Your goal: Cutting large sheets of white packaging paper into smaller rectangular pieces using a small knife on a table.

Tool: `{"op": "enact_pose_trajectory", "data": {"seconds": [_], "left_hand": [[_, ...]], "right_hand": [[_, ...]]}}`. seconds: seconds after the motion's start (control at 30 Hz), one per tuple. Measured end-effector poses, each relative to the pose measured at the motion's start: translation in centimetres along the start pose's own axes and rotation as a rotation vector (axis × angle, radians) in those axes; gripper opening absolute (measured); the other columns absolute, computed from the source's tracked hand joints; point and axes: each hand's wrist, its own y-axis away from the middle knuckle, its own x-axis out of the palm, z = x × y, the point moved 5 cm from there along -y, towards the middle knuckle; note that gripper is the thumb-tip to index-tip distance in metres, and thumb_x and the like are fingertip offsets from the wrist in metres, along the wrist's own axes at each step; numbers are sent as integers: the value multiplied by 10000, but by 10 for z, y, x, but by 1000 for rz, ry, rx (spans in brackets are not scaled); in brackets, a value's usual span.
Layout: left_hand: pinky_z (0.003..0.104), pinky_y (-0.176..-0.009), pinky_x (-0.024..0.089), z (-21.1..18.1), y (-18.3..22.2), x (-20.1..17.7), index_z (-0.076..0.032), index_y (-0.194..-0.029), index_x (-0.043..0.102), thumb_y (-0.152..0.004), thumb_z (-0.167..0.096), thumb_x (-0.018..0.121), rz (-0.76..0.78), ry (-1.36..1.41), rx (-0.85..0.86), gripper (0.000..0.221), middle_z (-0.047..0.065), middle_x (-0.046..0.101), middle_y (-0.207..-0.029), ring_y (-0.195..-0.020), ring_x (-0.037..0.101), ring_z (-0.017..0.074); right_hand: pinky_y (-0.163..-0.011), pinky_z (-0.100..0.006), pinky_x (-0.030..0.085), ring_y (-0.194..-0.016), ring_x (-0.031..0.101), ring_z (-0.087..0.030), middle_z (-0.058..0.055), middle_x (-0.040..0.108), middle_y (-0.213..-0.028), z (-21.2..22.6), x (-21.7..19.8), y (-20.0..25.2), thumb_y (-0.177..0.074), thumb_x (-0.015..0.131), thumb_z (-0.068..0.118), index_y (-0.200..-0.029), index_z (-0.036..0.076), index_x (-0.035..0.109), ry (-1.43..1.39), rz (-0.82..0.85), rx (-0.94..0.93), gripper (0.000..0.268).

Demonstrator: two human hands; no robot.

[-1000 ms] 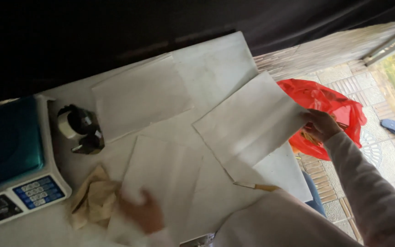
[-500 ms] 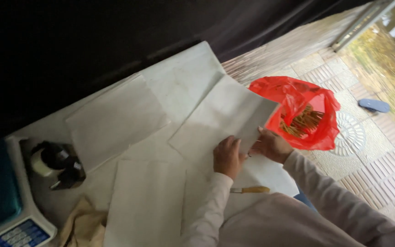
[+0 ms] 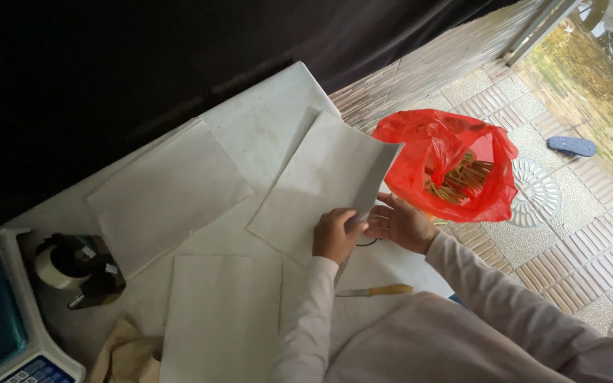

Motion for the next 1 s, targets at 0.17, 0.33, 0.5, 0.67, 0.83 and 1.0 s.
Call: {"op": "enact_pose_trajectory", "data": {"seconds": [0.17,0.33,0.5,0.67,0.83,1.0], "left_hand": [[465,-887,589,19,-8,-2,-82,-1144,724,-993,-393,626,18,269,-41,358,135,745,-1080,-1052,722,353],[487,-792,598,73,-17,18,-127,-947,747,-980,-291,592,-162,188,-122,227,96,760,-888,-887,745,338],[520,-783,567,50,-6,-83,-136,-915,750,-975,-232,581,-281,167,-129,204,139,738,-853,-897,728,371],[425,-748,494,58,24,-235,-64,-901,715,-996,-244,590,-480,273,-367,239,111,639,-787,-776,554,213],[434,-683,495,199,40,-263,-79,-921,765,-994,-314,687,-553,264,-406,258,101,651,-753,-735,566,204],[381,-668,486,259,77,-242,-91,-827,739,-1054,-312,646,-516,202,-471,331,72,636,-708,-702,576,215]], "right_hand": [[-952,-597,536,-1120,668,-407,-164,615,-1239,-15,-21,-13,-1006,489,481,-1417,183,499,14,-29,-22,508],[-865,-562,609,-969,715,-421,-266,681,-1130,-4,20,3,-1022,572,198,-1275,32,546,121,-187,-35,304],[-691,-501,689,-731,738,-357,-277,685,-924,-8,0,-13,-977,587,28,-1258,-88,585,313,-330,-46,304],[-578,-418,648,-617,698,-242,-147,656,-740,-3,-127,-85,-933,670,200,-952,90,751,622,-583,-220,139],[-490,-343,565,-574,621,-190,-95,641,-738,52,-136,-96,-974,625,165,-988,76,713,637,-508,-304,126],[-522,-227,507,-627,609,-104,-35,630,-767,89,-115,-102,-949,619,174,-1032,61,671,627,-464,-389,150]]}}
